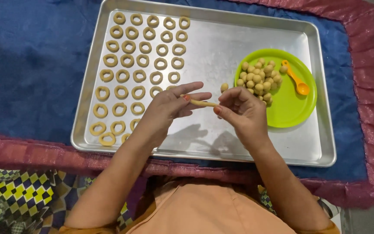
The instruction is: Hand-shaping small portions of dough into rings and arranging them on a baking sheet.
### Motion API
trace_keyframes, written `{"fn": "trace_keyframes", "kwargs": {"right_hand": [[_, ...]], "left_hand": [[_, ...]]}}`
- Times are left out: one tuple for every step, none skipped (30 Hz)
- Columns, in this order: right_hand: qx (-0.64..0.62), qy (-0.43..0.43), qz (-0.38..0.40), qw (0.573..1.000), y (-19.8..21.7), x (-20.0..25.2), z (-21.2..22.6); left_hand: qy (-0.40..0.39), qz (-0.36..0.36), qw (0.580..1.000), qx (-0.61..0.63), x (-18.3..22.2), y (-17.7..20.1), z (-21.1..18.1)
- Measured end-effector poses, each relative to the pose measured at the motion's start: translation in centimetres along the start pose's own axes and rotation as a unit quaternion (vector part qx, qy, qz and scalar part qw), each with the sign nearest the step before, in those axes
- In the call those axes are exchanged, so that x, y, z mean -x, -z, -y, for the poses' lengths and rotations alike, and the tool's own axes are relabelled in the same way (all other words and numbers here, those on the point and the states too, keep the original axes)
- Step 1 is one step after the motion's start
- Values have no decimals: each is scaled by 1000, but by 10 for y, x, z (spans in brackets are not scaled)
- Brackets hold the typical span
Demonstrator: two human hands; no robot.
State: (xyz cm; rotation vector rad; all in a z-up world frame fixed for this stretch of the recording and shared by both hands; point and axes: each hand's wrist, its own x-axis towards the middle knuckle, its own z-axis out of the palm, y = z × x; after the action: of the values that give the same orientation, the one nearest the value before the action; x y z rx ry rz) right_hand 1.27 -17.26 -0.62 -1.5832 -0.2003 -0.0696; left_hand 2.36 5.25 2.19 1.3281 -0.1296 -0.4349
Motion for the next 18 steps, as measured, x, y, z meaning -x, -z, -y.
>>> {"fn": "trace_keyframes", "kwargs": {"right_hand": [[-1, -1, -1, 1000, 0, 1, -3], [-51, -37, -12, 998, 0, 1, -7], [-101, -74, -24, 992, 0, 1, -10], [-101, -73, -23, 992, 1, 1, -8], [-158, -106, -18, 982, 1, 1, -5], [-213, -139, -14, 967, 2, 1, -3], [-213, -138, -14, 967, 2, 1, -3], [-233, -141, -14, 962, 2, 1, -3], [-253, -143, -15, 957, 1, 1, -3], [-254, -143, -15, 957, 0, 0, -4], [-244, -143, -22, 959, -2, 0, -5], [-235, -142, -28, 961, -3, 0, -6], [-235, -142, -28, 961, -6, 0, -4], [-222, -140, -31, 964, -8, -1, -1], [-209, -139, -33, 967, -11, -2, 1], [-209, -138, -33, 967, -14, -3, 6], [-196, -135, -28, 971, -18, -4, 11], [-183, -131, -24, 974, -21, -5, 16]], "left_hand": [[1, 0, 1000, -1, 1, 0, -1], [-3, 2, 1000, 21, 1, 0, -2], [-6, 4, 999, 43, 2, 1, -3], [-7, 4, 999, 43, 2, 2, -2], [-6, 3, 997, 73, 1, 4, -1], [-5, 3, 995, 103, 1, 5, 0], [-5, 3, 995, 103, 1, 7, -1], [-3, 15, 992, 121, 1, 9, -1], [-1, 26, 990, 140, 2, 10, -1], [-1, 26, 990, 140, 1, 11, -1], [1, 21, 990, 142, 1, 12, -1], [2, 15, 990, 144, 1, 13, 0], [2, 15, 990, 144, 1, 13, 2], [-1, 11, 991, 133, 1, 14, 3], [-3, 6, 992, 123, 1, 14, 4], [-3, 6, 992, 123, 0, 15, 6], [-8, -13, 996, 87, -1, 16, 7], [-11, -32, 998, 51, -2, 18, 9]]}}
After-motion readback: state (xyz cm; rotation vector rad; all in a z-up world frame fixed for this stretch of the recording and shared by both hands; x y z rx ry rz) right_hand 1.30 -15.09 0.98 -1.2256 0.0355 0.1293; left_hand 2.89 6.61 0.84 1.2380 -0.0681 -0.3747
